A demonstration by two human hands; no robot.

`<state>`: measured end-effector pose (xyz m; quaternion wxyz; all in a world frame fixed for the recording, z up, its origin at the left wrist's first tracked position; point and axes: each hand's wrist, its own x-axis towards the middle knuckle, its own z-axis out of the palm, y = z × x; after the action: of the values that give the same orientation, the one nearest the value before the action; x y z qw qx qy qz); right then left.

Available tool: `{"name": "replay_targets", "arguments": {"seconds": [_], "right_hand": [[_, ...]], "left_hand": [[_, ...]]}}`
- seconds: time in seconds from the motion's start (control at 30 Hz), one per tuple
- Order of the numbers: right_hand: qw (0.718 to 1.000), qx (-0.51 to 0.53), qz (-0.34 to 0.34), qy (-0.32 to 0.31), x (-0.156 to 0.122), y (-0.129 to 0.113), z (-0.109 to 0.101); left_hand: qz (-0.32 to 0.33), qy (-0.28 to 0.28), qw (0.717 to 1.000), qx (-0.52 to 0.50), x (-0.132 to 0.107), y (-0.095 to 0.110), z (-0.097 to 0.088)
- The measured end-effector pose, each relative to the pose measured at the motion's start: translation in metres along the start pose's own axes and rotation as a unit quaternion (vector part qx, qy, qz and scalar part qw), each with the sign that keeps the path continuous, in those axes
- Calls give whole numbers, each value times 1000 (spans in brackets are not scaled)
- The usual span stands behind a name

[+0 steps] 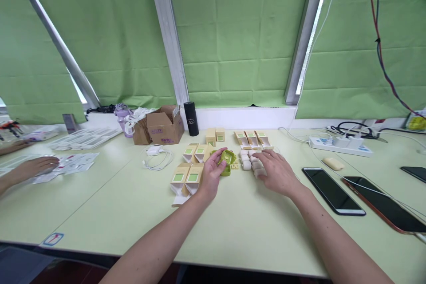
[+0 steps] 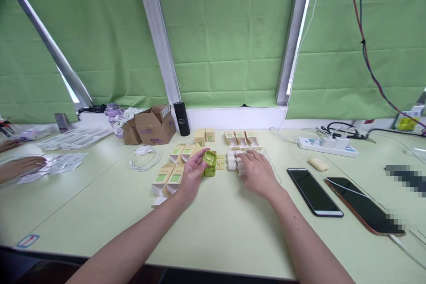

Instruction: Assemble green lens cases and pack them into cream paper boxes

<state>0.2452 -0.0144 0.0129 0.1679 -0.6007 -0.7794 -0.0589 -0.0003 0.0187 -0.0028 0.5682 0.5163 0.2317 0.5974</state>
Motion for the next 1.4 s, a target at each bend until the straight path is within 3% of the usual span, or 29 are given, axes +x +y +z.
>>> {"name": "replay_targets", "arguments": {"seconds": [0.33, 1.1, 1.4], "right_hand": [[999, -21, -12, -28, 4, 0, 17], [998, -55, -24, -13, 6, -6, 25], [997, -65, -27, 23, 6, -10, 4]], "left_hand": [[0, -1, 1000, -4, 0, 2, 2], [-1, 10, 1000, 4, -1, 2, 2], [-3, 5, 1000, -1, 0, 2, 1]]}}
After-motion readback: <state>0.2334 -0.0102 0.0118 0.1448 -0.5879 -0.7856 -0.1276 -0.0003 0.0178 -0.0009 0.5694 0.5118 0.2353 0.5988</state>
